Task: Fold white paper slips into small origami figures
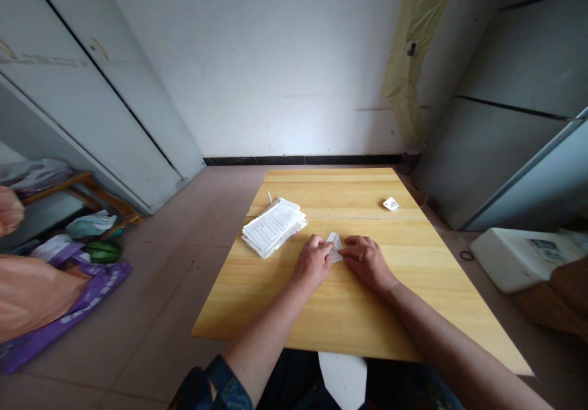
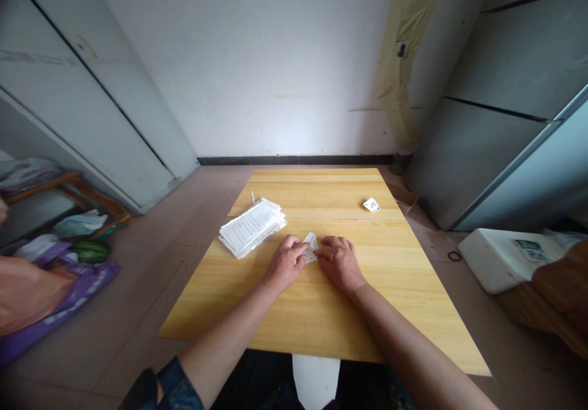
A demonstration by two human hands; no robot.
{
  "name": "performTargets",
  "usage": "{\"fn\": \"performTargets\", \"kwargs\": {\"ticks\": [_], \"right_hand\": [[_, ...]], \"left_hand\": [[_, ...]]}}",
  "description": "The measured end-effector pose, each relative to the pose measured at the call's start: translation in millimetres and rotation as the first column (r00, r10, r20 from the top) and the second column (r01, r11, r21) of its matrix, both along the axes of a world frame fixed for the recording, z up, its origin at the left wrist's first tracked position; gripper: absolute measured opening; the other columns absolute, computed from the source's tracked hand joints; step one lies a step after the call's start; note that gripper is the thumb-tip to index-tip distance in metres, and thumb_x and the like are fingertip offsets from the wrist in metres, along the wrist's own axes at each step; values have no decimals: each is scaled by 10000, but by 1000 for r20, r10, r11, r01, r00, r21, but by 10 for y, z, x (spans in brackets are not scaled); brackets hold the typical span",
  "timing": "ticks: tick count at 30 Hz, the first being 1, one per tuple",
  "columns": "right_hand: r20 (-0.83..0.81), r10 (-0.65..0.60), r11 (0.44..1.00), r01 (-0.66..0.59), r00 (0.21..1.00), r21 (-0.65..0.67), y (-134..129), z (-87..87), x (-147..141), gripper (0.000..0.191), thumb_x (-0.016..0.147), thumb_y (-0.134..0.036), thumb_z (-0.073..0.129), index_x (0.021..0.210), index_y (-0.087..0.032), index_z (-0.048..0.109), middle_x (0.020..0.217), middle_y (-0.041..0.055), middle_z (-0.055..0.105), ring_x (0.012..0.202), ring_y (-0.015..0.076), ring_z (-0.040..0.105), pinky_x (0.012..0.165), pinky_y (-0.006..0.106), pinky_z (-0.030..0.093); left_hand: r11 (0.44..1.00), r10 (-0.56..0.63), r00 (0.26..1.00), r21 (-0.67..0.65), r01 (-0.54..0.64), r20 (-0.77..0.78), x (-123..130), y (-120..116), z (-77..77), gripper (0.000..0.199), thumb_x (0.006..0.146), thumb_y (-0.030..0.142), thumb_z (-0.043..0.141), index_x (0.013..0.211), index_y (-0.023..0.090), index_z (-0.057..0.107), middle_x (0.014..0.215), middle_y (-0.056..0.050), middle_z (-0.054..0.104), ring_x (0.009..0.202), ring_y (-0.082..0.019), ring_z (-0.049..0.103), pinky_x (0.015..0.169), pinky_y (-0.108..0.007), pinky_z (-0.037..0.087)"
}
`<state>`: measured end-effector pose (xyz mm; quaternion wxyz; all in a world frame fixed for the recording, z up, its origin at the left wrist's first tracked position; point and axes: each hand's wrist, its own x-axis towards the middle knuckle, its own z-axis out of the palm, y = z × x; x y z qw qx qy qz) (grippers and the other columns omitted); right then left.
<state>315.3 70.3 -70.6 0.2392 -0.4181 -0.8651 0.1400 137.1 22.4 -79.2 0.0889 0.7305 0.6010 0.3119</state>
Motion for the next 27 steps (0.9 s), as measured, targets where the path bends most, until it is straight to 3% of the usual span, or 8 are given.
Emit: {"fn": "performTargets", "kwargs": {"ticks": [8,17,21,27], "right_hand": [[-18,0,1000,0,1000,-1,3,-10,6,242,764,-139,623,902,-297,746,1081,52,646,1010,240,555,904,427,429],[-39,-94,993,91,995,-75,53,-43,-48,195,717,-124,638,780,-268,753,1046,44,669,984,240,570,898,410,451],[-71,-94,995,91,993,-49,53,-77,-41,176,726,-138,637,761,-269,750,1039,42,676,976,240,572,886,416,458],[-103,-45,999,47,994,10,24,-107,0,161,755,-161,629,797,-264,745,1057,55,674,978,242,571,874,427,456]], "left_hand": [[1000,-8,996,-28,5,-84,10,-6,35,334,786,36,478,1002,189,682,952,-56,527,903,-159,528,869,-297,489],[997,-23,997,-69,18,-73,2,40,65,284,743,3,504,886,166,689,913,-50,543,866,-156,544,820,-273,489],[996,-21,996,-90,13,-83,5,68,97,259,727,4,518,848,161,685,929,-51,570,838,-152,569,790,-257,494],[994,-49,998,-102,45,-35,-28,67,142,51,719,198,664,763,175,676,924,-37,594,805,-143,587,774,-254,502]]}}
